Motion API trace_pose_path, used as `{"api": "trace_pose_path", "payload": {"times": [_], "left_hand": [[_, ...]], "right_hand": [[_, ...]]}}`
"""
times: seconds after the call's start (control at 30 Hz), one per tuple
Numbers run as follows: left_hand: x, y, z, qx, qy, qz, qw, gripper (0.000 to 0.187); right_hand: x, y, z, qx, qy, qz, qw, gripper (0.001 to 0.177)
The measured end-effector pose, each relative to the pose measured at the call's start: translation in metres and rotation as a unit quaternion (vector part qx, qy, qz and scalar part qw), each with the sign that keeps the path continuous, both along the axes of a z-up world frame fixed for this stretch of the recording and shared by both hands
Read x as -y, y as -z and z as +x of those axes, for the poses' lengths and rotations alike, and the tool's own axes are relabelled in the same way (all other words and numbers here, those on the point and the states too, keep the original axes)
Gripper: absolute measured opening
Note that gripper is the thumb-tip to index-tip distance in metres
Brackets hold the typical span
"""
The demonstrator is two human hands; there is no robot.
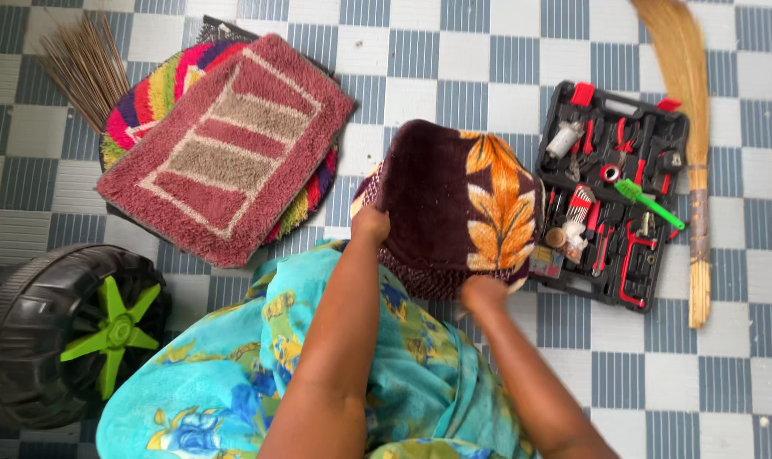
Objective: The person sits on a tiled floor and uses a small brush to scrub several woven mats and rugs. They clean each item individually, flipping them over to scrub both sides, and then stack them. Later, the person places a striped mat and two stuffed toys onto a child's ride-on toy.
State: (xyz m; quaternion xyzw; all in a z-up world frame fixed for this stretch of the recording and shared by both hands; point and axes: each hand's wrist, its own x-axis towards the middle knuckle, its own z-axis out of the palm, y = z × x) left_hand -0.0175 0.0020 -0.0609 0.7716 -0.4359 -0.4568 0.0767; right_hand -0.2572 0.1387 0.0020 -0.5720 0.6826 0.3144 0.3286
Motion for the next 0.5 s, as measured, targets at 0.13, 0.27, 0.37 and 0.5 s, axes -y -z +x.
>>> {"api": "trace_pose_path", "payload": {"times": [0.13, 0.27, 0.37, 0.5], "left_hand": [[-0.003, 0.003, 0.002, 0.018, 0.035, -0.003, 0.999, 0.042], [0.001, 0.002, 0.002, 0.011, 0.024, 0.004, 1.0, 0.047], [0.0, -0.015, 0.002, 0.008, 0.04, 0.012, 0.999, 0.045], [-0.009, -0.048, 0.005, -0.023, 0.022, 0.009, 0.999, 0.047]], "right_hand": [[0.012, -0.036, -0.023, -0.041, 0.012, 0.05, 0.998, 0.033], [0.04, -0.055, 0.021, 0.135, 0.111, -0.229, 0.958, 0.031], [0.063, -0.034, 0.071, 0.18, -0.004, -0.506, 0.844, 0.049], [0.08, 0.014, 0.1, 0.344, 0.078, -0.478, 0.805, 0.043]]}}
